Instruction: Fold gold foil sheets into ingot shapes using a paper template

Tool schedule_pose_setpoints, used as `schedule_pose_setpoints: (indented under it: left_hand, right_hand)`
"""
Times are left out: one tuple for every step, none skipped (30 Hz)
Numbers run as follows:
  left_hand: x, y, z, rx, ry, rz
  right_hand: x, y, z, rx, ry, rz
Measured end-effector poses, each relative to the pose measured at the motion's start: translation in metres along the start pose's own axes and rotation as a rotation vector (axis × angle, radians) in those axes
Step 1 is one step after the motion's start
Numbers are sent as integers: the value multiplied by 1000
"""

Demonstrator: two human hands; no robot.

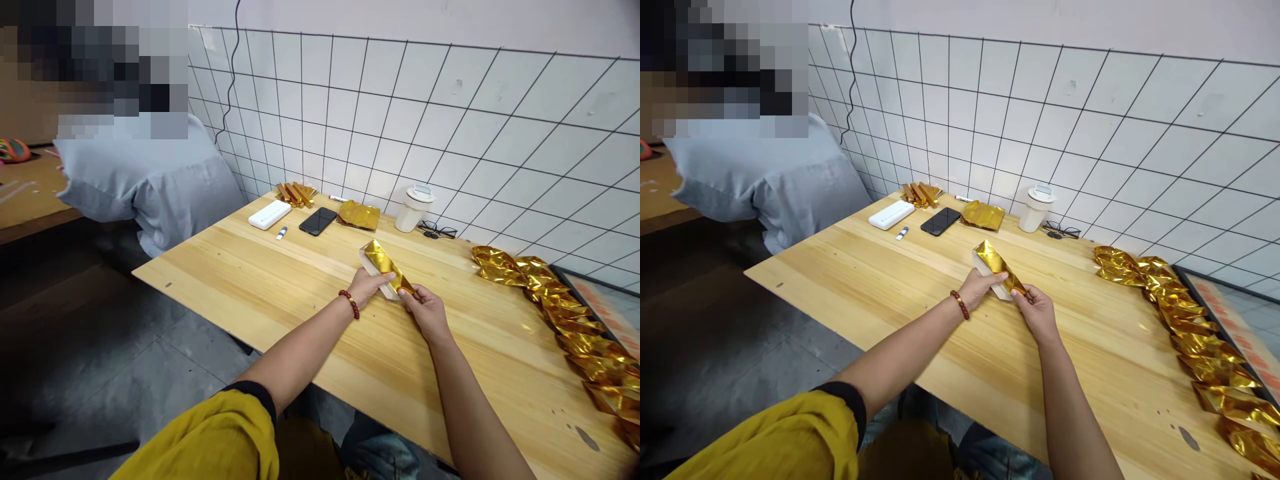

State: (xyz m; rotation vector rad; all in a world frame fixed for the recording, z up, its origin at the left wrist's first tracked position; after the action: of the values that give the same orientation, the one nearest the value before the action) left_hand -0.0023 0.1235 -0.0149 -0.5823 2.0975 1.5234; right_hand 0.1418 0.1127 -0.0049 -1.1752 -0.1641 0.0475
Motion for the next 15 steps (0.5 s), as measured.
schedule_pose_setpoints:
  left_hand:
    - [2, 0, 1, -2, 13, -15]
    - [4, 0, 2, -5, 24, -32]
    - [6, -1, 3, -7, 31, -48]
    - [7, -1, 4, -7, 37, -60]
    - [8, -2, 4, -6, 41, -67]
    - [9, -2, 5, -6, 44, -70]
    - [9, -2, 5, -6, 46, -69]
    - [9, -2, 6, -7, 47, -66]
    - [9, -2, 5, -8, 46, -62]
    - [9, -2, 5, -10, 44, -60]
    - [8, -1, 5, -10, 41, -58]
    - [7, -1, 4, -10, 39, -57]
    - [6, -1, 4, -7, 35, -53]
    - [5, -1, 3, -3, 30, -48]
    - [4, -1, 2, -1, 23, -42]
  right_hand:
    - [1, 0, 0, 7, 11, -2]
    - [3, -1, 0, 15, 26, -3]
    - [5, -2, 1, 24, 43, -1]
    - [6, -2, 1, 29, 52, 0]
    - [8, -3, 1, 35, 58, 2]
    - [8, -3, 1, 41, 58, 6]
    - [9, -4, 1, 47, 55, 11]
    - [9, -6, 1, 54, 50, 17]
    - [8, -7, 2, 60, 44, 22]
    - [8, -8, 2, 63, 39, 25]
    - [8, -8, 2, 60, 36, 27]
    - [7, -7, 1, 51, 32, 29]
    - [6, -6, 1, 41, 34, 32]
    - [5, -5, 1, 29, 33, 34]
    - [3, -3, 0, 16, 28, 34]
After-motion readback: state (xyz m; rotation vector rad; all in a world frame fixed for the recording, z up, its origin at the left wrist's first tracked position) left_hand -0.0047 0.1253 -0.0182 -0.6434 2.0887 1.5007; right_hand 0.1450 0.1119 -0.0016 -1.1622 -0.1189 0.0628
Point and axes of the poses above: each hand's wrist, its own z-axis towards the middle knuckle, its own x-axis out of the back of the hand, y = z × x, the point moved 10 cm from there along z, towards the middle knuckle, and after that the axes turned 15 degrees about x, right-handed, at the moved point
